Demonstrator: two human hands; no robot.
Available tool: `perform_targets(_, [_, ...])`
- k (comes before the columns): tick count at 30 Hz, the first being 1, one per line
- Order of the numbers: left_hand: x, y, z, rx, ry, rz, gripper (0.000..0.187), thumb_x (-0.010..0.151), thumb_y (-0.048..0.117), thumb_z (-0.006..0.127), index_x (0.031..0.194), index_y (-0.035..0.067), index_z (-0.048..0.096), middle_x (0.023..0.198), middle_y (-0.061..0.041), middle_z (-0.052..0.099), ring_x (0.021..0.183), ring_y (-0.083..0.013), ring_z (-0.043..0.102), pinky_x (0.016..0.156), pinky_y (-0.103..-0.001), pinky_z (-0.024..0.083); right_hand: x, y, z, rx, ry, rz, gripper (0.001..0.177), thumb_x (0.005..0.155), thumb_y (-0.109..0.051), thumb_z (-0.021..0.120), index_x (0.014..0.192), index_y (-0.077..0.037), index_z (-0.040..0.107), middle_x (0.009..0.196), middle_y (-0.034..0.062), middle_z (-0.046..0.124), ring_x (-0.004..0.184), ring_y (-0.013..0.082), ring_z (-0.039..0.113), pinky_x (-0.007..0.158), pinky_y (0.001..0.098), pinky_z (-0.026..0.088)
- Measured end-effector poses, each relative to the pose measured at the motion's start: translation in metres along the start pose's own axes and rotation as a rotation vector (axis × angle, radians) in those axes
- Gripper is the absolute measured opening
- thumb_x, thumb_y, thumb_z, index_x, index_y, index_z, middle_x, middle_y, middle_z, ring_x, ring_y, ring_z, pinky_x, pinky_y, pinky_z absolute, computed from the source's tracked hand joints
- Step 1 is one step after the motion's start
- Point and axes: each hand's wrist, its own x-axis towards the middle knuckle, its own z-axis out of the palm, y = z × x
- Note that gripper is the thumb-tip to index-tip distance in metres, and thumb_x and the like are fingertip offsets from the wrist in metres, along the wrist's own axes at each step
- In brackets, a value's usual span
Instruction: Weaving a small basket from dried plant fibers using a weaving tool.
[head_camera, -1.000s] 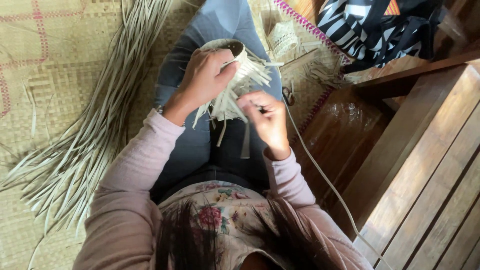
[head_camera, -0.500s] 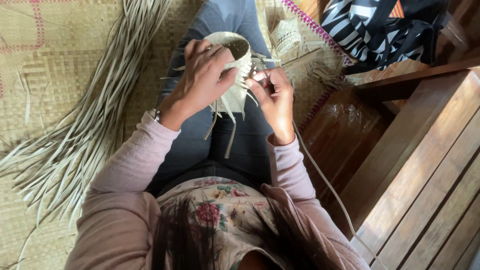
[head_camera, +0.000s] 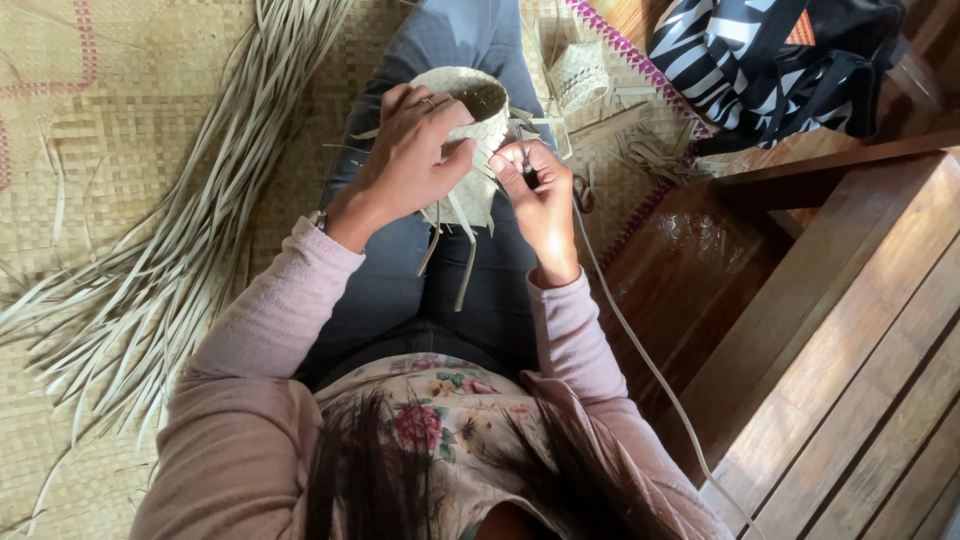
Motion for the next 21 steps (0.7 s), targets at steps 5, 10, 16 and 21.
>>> perform_targets(5, [0.006,-0.002,0.002,0.010,-0.013,-0.062,0.010,0.074,0.005,0.056,0.083,0.006,0.058,0.056,0.000,0.051,0.058,-0.0183,0.046,0.073,-0.030,0.029,0.000,0.008,-0.008,-0.116,0.028,0.007,0.006,0.083,-0.003,0.053,0.087,-0.003,0.048,0.075,0.0018,0.047,0.065,0.0098,0.041,0.062,0.0207,0.037])
perform_targets(10, [0.016,-0.026,-0.006,-0.188,-0.174,0.050,0.025,0.086,0.009,0.047,0.065,-0.003,0.046,0.063,-0.010,0.049,0.058,-0.0250,0.045,0.066,-0.036,0.038,-0.010,-0.020,-0.014,-0.265,0.116,-0.101,0.025,0.094,-0.014,0.034,0.114,0.000,0.035,0.117,0.0137,0.042,0.099,0.0223,0.046,0.090,0.0327,0.037])
perform_targets(16, [0.028,-0.016,-0.028,-0.297,-0.344,-0.239,0.018,0.081,0.012,0.057,0.079,-0.005,0.063,0.053,-0.007,0.051,0.042,-0.0135,0.040,0.042,-0.029,0.035,-0.012,-0.043,0.001,-0.423,-0.001,-0.255,0.034,0.073,0.017,0.051,0.100,0.001,0.061,0.079,0.0067,0.051,0.064,0.0142,0.046,0.060,0.0224,0.039])
perform_targets(21, [0.026,-0.015,-0.020,-0.261,-0.323,-0.206,0.023,0.080,0.010,0.058,0.063,-0.005,0.056,0.047,-0.007,0.040,0.042,-0.0144,0.036,0.045,-0.030,0.035,-0.012,-0.029,0.002,-0.559,0.028,-0.325,0.034,0.072,0.014,0.053,0.100,-0.002,0.062,0.077,0.0074,0.051,0.063,0.0167,0.048,0.059,0.0254,0.042])
